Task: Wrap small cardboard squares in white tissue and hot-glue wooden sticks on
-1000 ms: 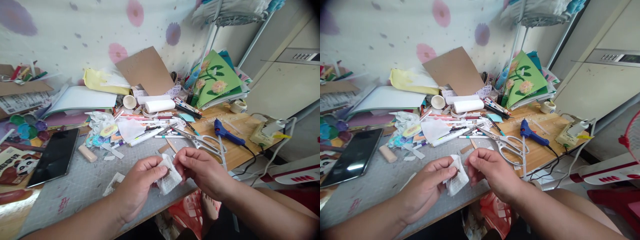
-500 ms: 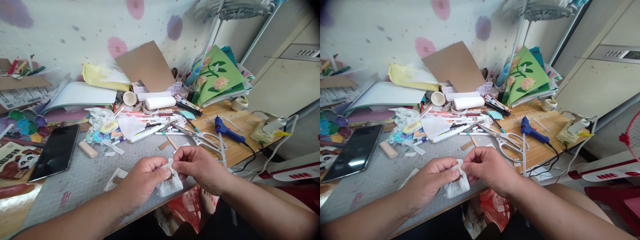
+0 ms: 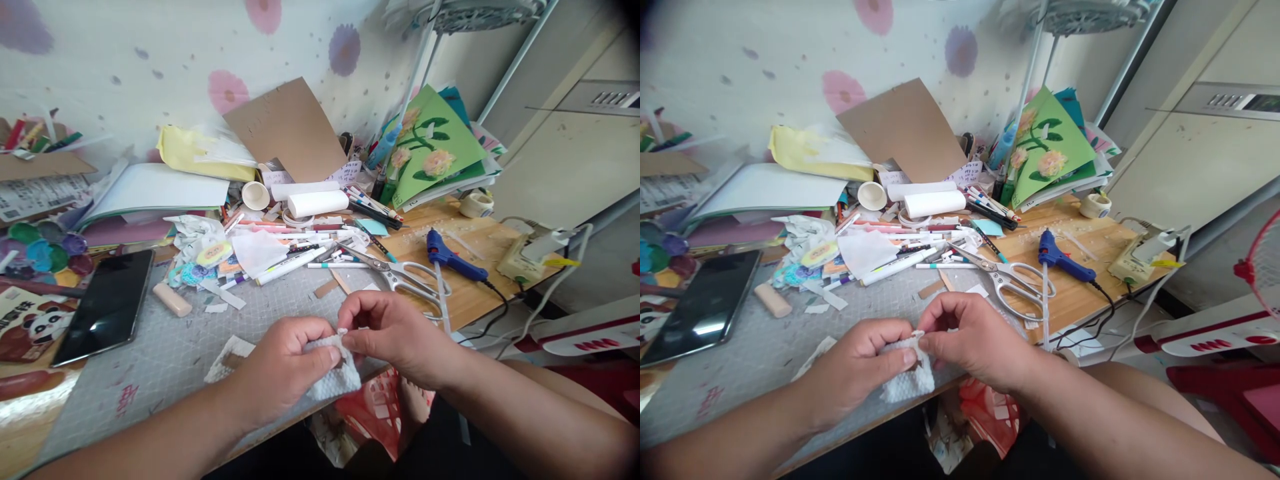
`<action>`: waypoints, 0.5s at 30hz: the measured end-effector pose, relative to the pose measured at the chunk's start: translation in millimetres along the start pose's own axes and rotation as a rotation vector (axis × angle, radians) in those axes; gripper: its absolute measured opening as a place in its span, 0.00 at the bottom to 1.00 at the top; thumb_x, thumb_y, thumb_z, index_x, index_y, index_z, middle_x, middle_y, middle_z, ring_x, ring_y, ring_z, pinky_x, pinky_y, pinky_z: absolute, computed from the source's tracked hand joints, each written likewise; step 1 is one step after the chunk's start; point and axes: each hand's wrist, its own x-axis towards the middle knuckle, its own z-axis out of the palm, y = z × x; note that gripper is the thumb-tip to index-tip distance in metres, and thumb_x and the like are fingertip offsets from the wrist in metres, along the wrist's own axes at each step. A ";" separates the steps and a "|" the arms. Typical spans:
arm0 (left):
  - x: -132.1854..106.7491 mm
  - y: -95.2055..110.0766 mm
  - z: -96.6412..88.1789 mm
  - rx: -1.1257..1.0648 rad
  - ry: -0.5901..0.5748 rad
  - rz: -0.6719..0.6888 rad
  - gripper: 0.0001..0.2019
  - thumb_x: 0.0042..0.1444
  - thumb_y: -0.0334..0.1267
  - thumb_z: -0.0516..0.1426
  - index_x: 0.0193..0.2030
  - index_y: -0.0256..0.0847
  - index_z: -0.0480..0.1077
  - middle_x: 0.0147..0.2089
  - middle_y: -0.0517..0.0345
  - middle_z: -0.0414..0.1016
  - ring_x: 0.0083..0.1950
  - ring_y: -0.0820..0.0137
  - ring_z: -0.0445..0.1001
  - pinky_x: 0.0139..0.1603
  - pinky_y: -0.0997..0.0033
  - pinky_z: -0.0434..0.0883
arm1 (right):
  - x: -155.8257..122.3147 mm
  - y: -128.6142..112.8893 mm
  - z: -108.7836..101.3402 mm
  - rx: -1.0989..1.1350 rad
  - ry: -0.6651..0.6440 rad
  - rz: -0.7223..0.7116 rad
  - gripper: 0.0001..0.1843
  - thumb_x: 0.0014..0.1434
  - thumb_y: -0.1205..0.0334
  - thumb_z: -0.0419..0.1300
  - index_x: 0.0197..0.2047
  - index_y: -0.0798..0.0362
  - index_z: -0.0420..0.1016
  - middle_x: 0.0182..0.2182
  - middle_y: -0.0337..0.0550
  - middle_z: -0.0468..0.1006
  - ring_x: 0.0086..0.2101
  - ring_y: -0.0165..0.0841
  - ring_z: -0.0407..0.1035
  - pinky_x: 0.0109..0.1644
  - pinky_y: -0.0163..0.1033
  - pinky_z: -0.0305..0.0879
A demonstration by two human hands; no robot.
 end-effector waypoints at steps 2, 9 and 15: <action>-1.6 0.8 0.8 -0.014 -0.004 0.028 0.09 0.56 0.37 0.52 0.30 0.39 0.72 0.24 0.66 0.62 0.27 0.75 0.56 0.27 0.76 0.55 | -0.4 -0.2 0.0 -0.044 -0.002 -0.030 0.05 0.47 0.68 0.63 0.28 0.55 0.70 0.20 0.31 0.68 0.20 0.23 0.63 0.26 0.31 0.60; -2.1 1.5 3.5 0.023 0.092 0.027 0.11 0.55 0.40 0.52 0.24 0.40 0.63 0.23 0.67 0.55 0.27 0.74 0.54 0.28 0.75 0.55 | 0.0 -0.4 1.4 -0.191 0.049 -0.116 0.04 0.49 0.66 0.63 0.28 0.55 0.71 0.22 0.34 0.69 0.24 0.25 0.62 0.28 0.32 0.58; -0.7 5.0 4.8 0.162 0.151 -0.012 0.08 0.54 0.38 0.50 0.27 0.40 0.64 0.25 0.66 0.59 0.30 0.72 0.59 0.32 0.73 0.58 | -3.6 2.2 2.0 -0.675 0.114 -0.696 0.09 0.53 0.77 0.57 0.32 0.55 0.75 0.30 0.42 0.73 0.31 0.29 0.68 0.35 0.34 0.65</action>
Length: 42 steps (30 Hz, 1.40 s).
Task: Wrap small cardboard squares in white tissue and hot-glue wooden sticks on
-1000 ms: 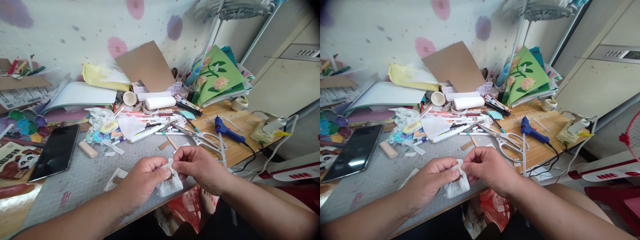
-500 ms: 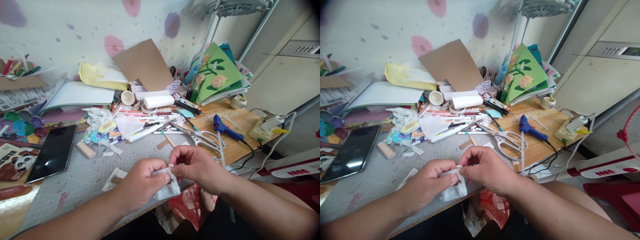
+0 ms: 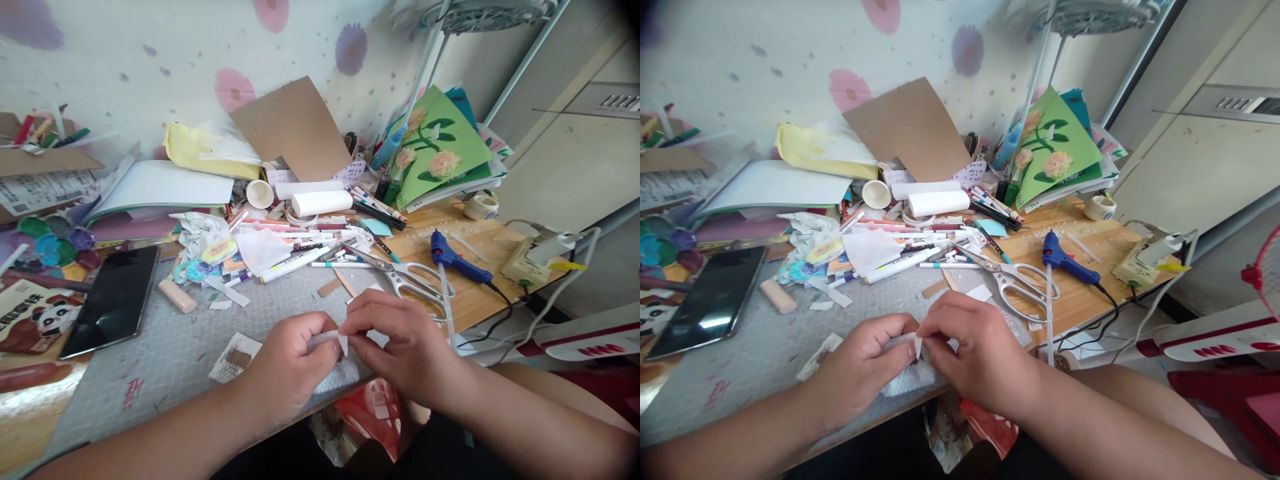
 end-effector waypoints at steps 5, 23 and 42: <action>1.0 -1.8 -0.4 -0.071 0.001 -0.022 0.08 0.55 0.39 0.51 0.28 0.40 0.65 0.26 0.66 0.59 0.31 0.72 0.59 0.33 0.72 0.58 | -4.2 -0.8 -6.8 -0.198 -0.110 -0.197 0.15 0.57 0.79 0.52 0.41 0.56 0.74 0.37 0.49 0.74 0.37 0.33 0.70 0.40 0.36 0.69; 4.3 -6.2 4.0 -0.778 -0.004 -0.228 0.07 0.48 0.36 0.61 0.27 0.34 0.70 0.24 0.61 0.67 0.28 0.73 0.63 0.32 0.71 0.57 | -10.3 15.5 -15.8 -0.312 -0.205 -0.248 0.20 0.61 0.75 0.51 0.53 0.52 0.72 0.51 0.51 0.69 0.47 0.38 0.66 0.48 0.44 0.66; 4.8 -10.1 4.2 -0.426 0.202 -0.061 0.11 0.51 0.42 0.59 0.25 0.38 0.66 0.23 0.65 0.60 0.26 0.74 0.57 0.27 0.73 0.55 | 7.0 9.1 19.2 -0.109 -0.076 0.367 0.17 0.61 0.56 0.53 0.22 0.51 0.57 0.19 0.33 0.60 0.22 0.27 0.54 0.26 0.34 0.48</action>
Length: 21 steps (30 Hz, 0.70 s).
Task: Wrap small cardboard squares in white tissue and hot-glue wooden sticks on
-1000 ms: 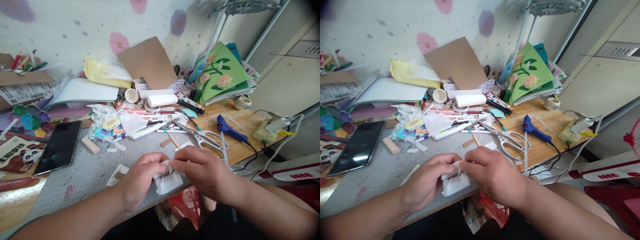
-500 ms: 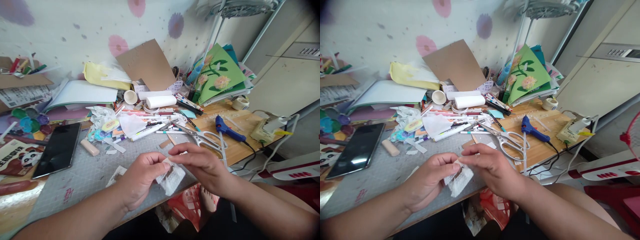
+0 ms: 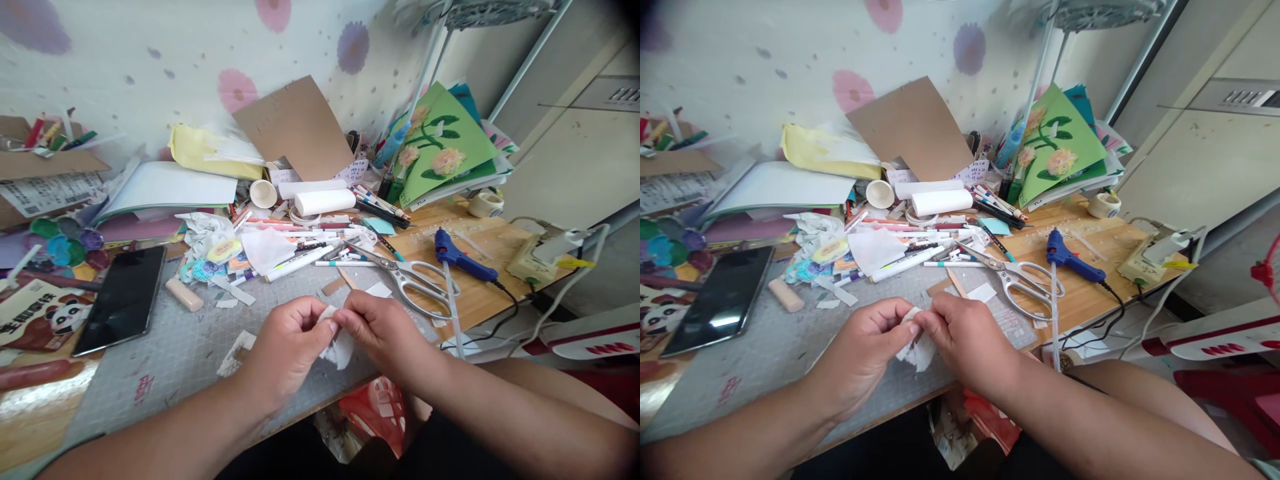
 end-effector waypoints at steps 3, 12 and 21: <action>0.9 3.9 -1.8 -0.142 -0.082 0.014 0.09 0.52 0.39 0.58 0.26 0.37 0.68 0.23 0.63 0.63 0.27 0.74 0.60 0.29 0.73 0.58 | 6.9 -0.9 -4.1 0.111 0.006 0.022 0.16 0.59 0.58 0.55 0.21 0.51 0.58 0.19 0.32 0.58 0.23 0.27 0.53 0.26 0.34 0.48; 6.1 5.4 -1.4 -0.255 -0.128 -0.113 0.13 0.50 0.41 0.60 0.21 0.36 0.68 0.19 0.63 0.65 0.22 0.76 0.62 0.23 0.77 0.60 | 6.6 5.4 -11.3 0.435 -0.134 0.133 0.24 0.60 0.45 0.52 0.21 0.52 0.61 0.15 0.30 0.56 0.17 0.24 0.49 0.19 0.31 0.46; 5.9 1.6 0.7 -0.248 0.001 -0.100 0.14 0.47 0.42 0.62 0.20 0.37 0.65 0.19 0.63 0.65 0.23 0.74 0.64 0.23 0.73 0.66 | 4.9 6.7 -8.8 0.564 -0.108 0.228 0.18 0.59 0.47 0.57 0.26 0.52 0.65 0.15 0.29 0.62 0.15 0.23 0.57 0.17 0.28 0.51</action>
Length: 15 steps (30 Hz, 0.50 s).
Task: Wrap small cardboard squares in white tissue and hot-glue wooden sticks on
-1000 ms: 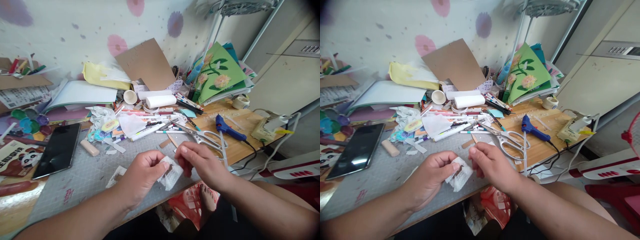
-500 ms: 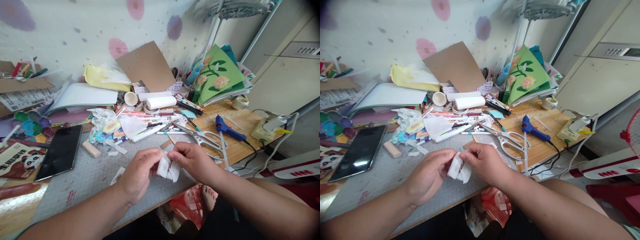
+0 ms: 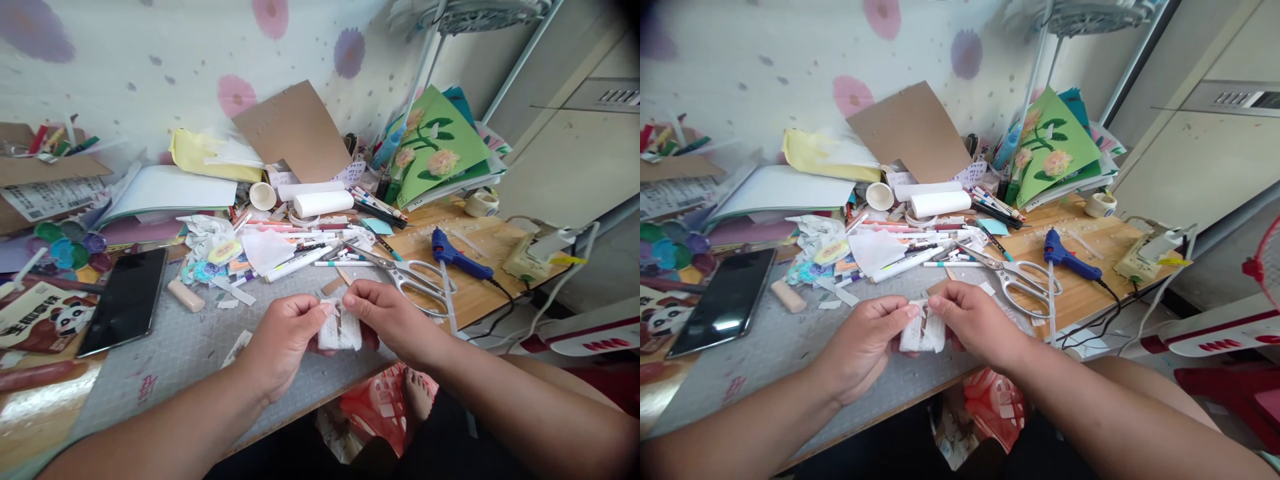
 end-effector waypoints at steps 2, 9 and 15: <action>-0.2 0.7 -0.9 0.008 -0.026 -0.006 0.14 0.47 0.41 0.62 0.19 0.37 0.64 0.18 0.64 0.65 0.22 0.75 0.64 0.24 0.74 0.65 | 1.3 0.3 -0.3 -0.012 0.009 0.015 0.16 0.56 0.52 0.61 0.26 0.53 0.66 0.15 0.29 0.62 0.14 0.22 0.55 0.16 0.27 0.48; -1.3 -0.5 -1.7 0.038 -0.069 -0.015 0.13 0.49 0.42 0.61 0.22 0.37 0.65 0.22 0.60 0.70 0.25 0.73 0.67 0.26 0.72 0.68 | 3.2 1.9 -3.1 0.171 0.015 0.028 0.24 0.57 0.37 0.52 0.33 0.52 0.66 0.17 0.31 0.63 0.15 0.25 0.58 0.16 0.30 0.56; -1.4 -2.5 -1.5 -0.005 -0.062 -0.003 0.13 0.50 0.42 0.62 0.23 0.36 0.66 0.23 0.60 0.70 0.27 0.73 0.67 0.28 0.72 0.69 | 3.1 1.0 -0.8 0.183 0.027 -0.004 0.20 0.53 0.44 0.61 0.29 0.53 0.66 0.18 0.30 0.63 0.18 0.24 0.57 0.20 0.29 0.56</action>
